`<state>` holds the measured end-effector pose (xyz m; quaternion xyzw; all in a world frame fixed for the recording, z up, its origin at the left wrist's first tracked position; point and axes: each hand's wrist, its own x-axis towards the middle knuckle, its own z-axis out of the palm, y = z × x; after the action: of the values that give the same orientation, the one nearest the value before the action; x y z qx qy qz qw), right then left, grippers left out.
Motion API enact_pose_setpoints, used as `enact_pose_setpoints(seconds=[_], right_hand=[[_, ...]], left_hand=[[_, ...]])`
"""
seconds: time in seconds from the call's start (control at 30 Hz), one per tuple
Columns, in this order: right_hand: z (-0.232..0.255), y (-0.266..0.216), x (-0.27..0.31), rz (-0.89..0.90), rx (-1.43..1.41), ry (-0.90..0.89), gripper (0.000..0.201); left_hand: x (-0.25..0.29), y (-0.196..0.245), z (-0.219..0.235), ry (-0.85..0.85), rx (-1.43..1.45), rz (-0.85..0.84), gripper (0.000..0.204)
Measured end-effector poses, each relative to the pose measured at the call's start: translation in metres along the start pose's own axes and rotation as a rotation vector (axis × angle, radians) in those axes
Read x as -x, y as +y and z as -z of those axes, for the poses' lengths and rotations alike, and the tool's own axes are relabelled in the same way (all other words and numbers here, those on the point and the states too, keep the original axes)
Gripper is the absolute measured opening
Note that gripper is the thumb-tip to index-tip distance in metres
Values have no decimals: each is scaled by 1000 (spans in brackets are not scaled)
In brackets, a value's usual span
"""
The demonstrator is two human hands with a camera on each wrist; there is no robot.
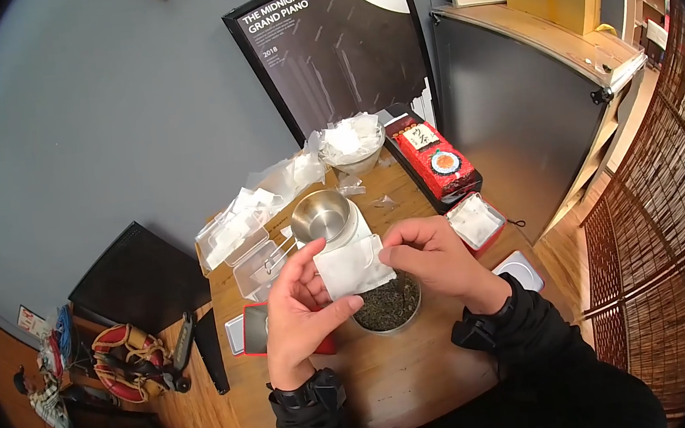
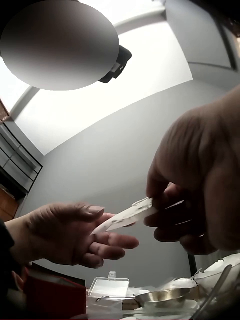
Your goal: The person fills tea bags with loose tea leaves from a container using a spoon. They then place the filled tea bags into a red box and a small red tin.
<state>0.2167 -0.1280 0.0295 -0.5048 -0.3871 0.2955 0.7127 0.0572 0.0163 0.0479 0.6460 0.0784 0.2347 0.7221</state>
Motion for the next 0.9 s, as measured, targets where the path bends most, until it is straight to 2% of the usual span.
enact_pose_setpoints(seconds=[0.1, 0.2, 0.27, 0.3, 0.37, 0.4, 0.47, 0.5, 0.57, 0.7, 0.77, 0.8, 0.87, 0.9], right_hand=[[-2, -2, 2, -37, 48, 23, 11], [-2, 0, 4, -48, 30, -26, 10], [-1, 5, 1, 383, 639, -1, 10], [-1, 2, 2, 382, 639, -1, 10], [-3, -9, 3, 210, 708, -147, 11], [-4, -13, 4, 208, 707, -150, 11], [-6, -16, 4, 71, 643, -182, 13], [-5, -12, 3, 70, 644, -187, 13], [-3, 1, 2, 339, 792, -94, 13], [-2, -5, 4, 333, 869, -57, 11], [-2, -11, 4, 104, 676, -73, 10], [-1, -13, 5, 104, 676, -74, 10], [-1, -16, 6, -50, 473, -56, 10], [-1, -14, 6, -50, 473, -56, 10]], left_hand=[[2, 3, -1, -45, 58, -26, 82], [3, 1, 3, -101, -37, -93, 82], [2, -3, 7, -42, -199, -58, 75], [1, -6, 10, -43, -198, -57, 75], [-1, -9, 13, 65, -223, -49, 62], [-2, -10, 12, 68, -222, -48, 62], [-3, -11, 12, 140, -168, -73, 51], [-4, -11, 13, 144, -166, -73, 51], [-4, -12, 14, 146, -137, -79, 47], [-4, -11, 14, 155, -148, -88, 47], [-4, -10, 12, 139, -155, -86, 46], [-4, -10, 13, 140, -155, -86, 46], [-4, -11, 14, 114, -200, -72, 43], [-4, -12, 14, 115, -200, -72, 43]])
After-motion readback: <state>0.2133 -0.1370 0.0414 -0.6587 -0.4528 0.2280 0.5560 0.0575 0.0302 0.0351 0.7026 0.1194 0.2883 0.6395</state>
